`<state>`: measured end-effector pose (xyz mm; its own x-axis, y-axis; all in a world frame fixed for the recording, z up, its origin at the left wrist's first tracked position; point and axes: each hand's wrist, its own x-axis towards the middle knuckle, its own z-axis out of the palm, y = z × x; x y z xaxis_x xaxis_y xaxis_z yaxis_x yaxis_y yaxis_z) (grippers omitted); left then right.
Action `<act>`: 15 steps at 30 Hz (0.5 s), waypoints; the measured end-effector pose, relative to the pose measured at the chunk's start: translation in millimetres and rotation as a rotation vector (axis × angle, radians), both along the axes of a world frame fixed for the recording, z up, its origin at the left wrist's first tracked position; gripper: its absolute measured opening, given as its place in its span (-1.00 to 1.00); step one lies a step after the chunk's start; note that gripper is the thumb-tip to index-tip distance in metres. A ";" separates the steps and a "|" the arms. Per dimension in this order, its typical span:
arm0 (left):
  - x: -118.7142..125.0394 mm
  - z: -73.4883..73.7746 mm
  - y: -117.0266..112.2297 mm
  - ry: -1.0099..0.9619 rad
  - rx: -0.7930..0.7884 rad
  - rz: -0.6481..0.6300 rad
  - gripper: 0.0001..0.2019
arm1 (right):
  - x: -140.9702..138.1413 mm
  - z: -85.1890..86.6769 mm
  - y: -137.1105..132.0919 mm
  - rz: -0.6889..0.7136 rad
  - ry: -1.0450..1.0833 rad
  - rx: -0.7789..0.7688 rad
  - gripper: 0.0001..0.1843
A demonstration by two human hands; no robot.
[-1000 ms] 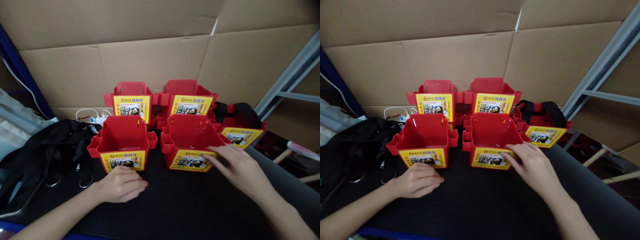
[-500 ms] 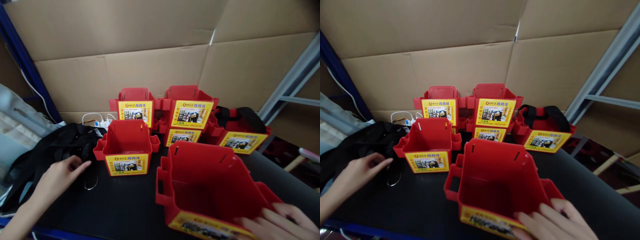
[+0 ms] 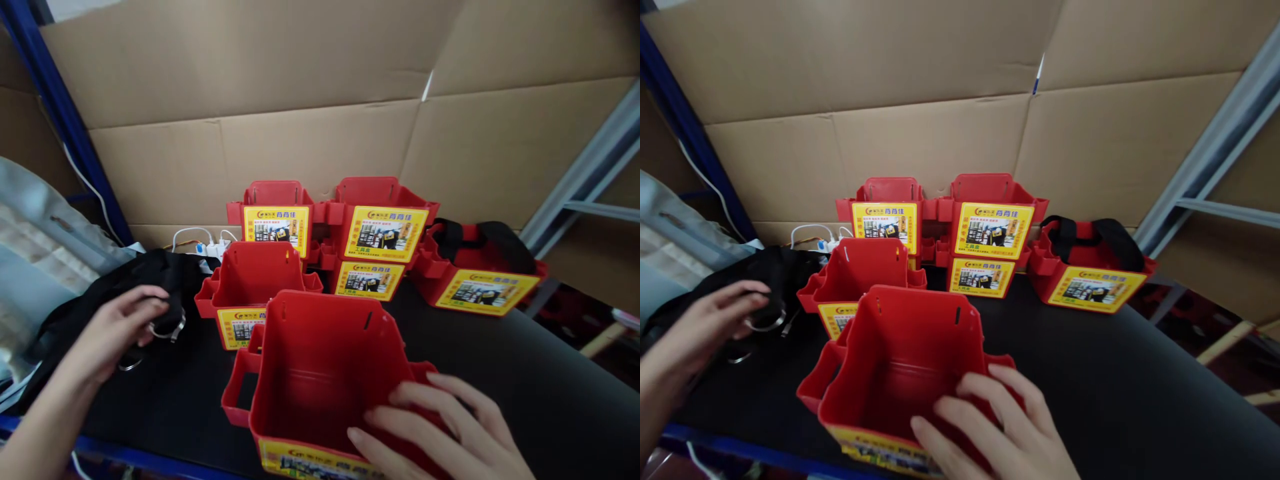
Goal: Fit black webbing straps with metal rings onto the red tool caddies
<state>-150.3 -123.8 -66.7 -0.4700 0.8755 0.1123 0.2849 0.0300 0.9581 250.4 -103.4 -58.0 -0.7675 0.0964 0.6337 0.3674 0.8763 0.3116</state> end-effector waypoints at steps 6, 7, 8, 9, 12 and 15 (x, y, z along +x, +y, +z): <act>42.6 93.7 32.2 -0.232 0.742 0.140 -0.71 | -42.1 47.3 22.0 -0.055 0.192 -0.274 -0.64; 56.4 105.5 41.5 -0.208 0.805 0.089 -0.73 | -55.1 55.2 29.4 -0.066 0.226 -0.324 -0.60; 71.1 114.9 49.8 -0.159 0.858 0.041 -0.74 | -67.9 62.9 38.1 -0.070 0.262 -0.368 -0.53; 85.8 122.0 56.8 -0.083 0.865 -0.015 -0.77 | -79.7 70.3 47.8 -0.054 0.301 -0.399 -0.43; 123.3 129.7 67.9 0.141 0.668 -0.308 -0.79 | -103.4 90.5 76.7 0.078 0.350 -0.431 -0.29; 142.6 123.7 69.0 0.268 0.534 -0.462 -0.75 | -106.2 103.4 95.7 0.156 0.344 -0.467 -0.40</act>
